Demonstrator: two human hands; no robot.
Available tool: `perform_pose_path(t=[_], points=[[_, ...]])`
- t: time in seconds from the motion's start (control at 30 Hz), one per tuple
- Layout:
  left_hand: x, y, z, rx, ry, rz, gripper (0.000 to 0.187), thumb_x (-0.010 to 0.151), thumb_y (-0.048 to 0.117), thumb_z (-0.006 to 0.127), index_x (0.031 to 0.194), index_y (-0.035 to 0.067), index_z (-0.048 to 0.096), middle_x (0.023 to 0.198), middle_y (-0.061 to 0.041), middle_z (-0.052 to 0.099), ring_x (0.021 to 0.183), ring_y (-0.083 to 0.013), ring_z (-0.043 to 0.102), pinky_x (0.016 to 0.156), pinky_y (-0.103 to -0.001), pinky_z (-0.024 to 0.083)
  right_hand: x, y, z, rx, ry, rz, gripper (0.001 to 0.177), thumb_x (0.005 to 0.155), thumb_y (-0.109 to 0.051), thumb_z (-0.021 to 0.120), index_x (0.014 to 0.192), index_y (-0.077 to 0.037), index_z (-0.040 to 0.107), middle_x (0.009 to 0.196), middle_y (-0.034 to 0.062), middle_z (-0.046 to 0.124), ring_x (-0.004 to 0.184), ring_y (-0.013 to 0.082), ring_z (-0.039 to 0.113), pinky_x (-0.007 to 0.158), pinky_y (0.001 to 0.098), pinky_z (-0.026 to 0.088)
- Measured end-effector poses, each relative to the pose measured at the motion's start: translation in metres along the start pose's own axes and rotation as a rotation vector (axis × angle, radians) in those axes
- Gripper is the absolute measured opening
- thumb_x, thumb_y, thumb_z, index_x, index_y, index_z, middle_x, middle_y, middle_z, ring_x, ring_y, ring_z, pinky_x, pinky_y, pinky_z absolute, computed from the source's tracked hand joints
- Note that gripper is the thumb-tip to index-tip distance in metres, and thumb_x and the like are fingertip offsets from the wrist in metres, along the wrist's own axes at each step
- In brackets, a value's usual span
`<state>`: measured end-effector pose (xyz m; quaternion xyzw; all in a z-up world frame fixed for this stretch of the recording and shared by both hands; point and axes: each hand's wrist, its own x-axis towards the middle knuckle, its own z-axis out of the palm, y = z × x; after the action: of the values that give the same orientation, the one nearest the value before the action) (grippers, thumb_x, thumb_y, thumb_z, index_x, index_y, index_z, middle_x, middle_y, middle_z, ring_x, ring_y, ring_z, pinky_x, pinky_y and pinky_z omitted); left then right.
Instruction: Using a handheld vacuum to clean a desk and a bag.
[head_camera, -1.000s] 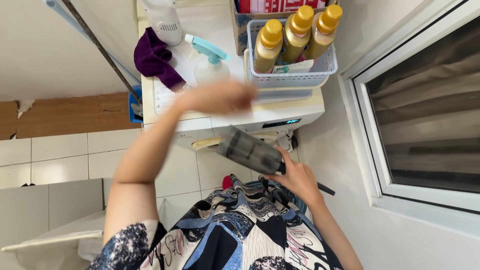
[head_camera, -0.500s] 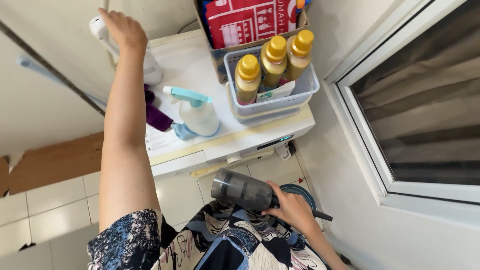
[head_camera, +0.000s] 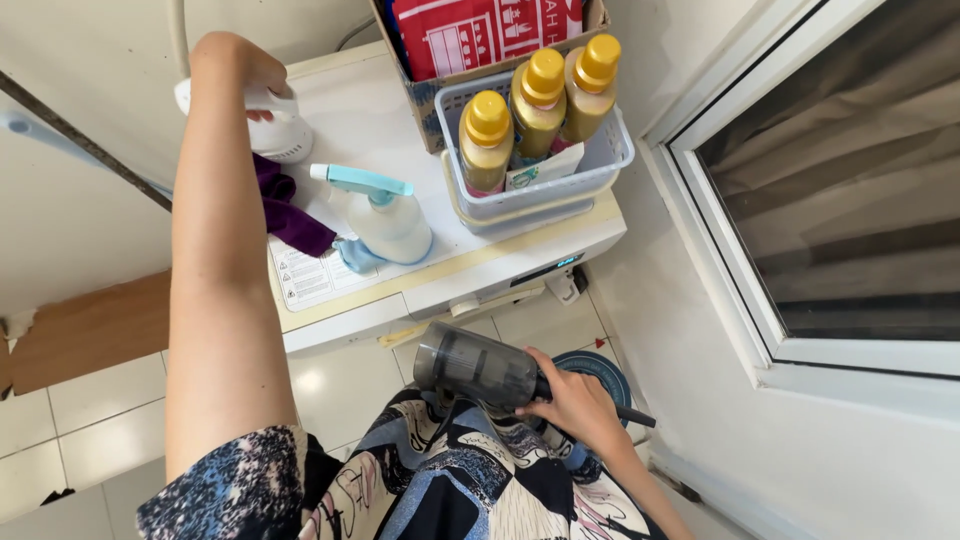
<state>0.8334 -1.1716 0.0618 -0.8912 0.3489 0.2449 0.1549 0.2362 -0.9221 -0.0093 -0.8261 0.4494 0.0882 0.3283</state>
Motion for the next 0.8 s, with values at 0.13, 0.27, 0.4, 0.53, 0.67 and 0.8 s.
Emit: perform_pose_path(t=[0.13, 0.27, 0.4, 0.53, 0.67, 0.8], points=[[-0.018, -0.021, 0.020, -0.305, -0.035, 0.123, 0.032, 0.094, 0.031, 0.063, 0.093, 0.004, 0.079, 0.083, -0.007, 0.076, 0.072, -0.0204, 0.070, 0.073, -0.036, 0.053, -0.007, -0.005, -0.004, -0.017, -0.016, 0.040, 0.102, 0.067, -0.058, 0.087, 0.151, -0.027, 0.036, 0.068, 0.0153, 0.073, 0.068, 0.0349, 0.075, 0.064, 0.0440, 0.057], [-0.050, -0.065, 0.034, -0.520, 0.175, 0.208, 0.032, 0.098, 0.028, 0.057, 0.093, 0.002, 0.076, 0.083, -0.007, 0.074, 0.069, -0.0184, 0.067, 0.069, -0.035, 0.051, -0.014, 0.006, 0.002, -0.004, 0.022, 0.005, 0.102, 0.066, -0.058, 0.087, 0.149, -0.027, 0.038, 0.068, 0.0141, 0.073, 0.066, 0.0343, 0.075, 0.062, 0.0436, 0.058], [-0.089, -0.081, 0.041, -0.783, 0.288, 0.244, 0.040, 0.103, 0.036, 0.055, 0.092, 0.001, 0.073, 0.083, -0.007, 0.073, 0.063, -0.0153, 0.065, 0.063, -0.034, 0.051, -0.019, 0.013, 0.001, -0.023, 0.024, -0.039, 0.099, 0.066, -0.055, 0.088, 0.148, -0.028, 0.040, 0.070, 0.0154, 0.073, 0.069, 0.0354, 0.074, 0.063, 0.0448, 0.056], [-0.109, -0.095, 0.047, -0.799, 0.383, 0.237, 0.046, 0.105, 0.039, 0.056, 0.090, -0.002, 0.072, 0.081, -0.007, 0.072, 0.060, -0.0146, 0.065, 0.063, -0.033, 0.050, -0.020, 0.016, 0.003, -0.026, 0.053, -0.109, 0.098, 0.065, -0.052, 0.088, 0.147, -0.027, 0.039, 0.073, 0.0155, 0.073, 0.071, 0.0367, 0.074, 0.063, 0.0457, 0.056], [-0.118, -0.111, 0.056, -0.878, 0.383, 0.229, 0.043, 0.105, 0.037, 0.055, 0.094, -0.001, 0.072, 0.079, -0.007, 0.071, 0.060, -0.0144, 0.063, 0.060, -0.035, 0.049, -0.028, 0.012, -0.005, -0.055, 0.035, -0.123, 0.099, 0.066, -0.054, 0.089, 0.148, -0.028, 0.039, 0.070, 0.0167, 0.072, 0.071, 0.0373, 0.073, 0.064, 0.0465, 0.055], [-0.145, -0.129, 0.058, -0.961, 0.330, 0.259, 0.038, 0.105, 0.033, 0.052, 0.106, 0.000, 0.070, 0.084, -0.005, 0.071, 0.066, -0.0147, 0.063, 0.058, -0.038, 0.049, -0.031, 0.017, -0.003, -0.064, 0.014, -0.080, 0.100, 0.064, -0.056, 0.089, 0.147, -0.029, 0.040, 0.067, 0.0166, 0.071, 0.070, 0.0369, 0.073, 0.064, 0.0462, 0.055]])
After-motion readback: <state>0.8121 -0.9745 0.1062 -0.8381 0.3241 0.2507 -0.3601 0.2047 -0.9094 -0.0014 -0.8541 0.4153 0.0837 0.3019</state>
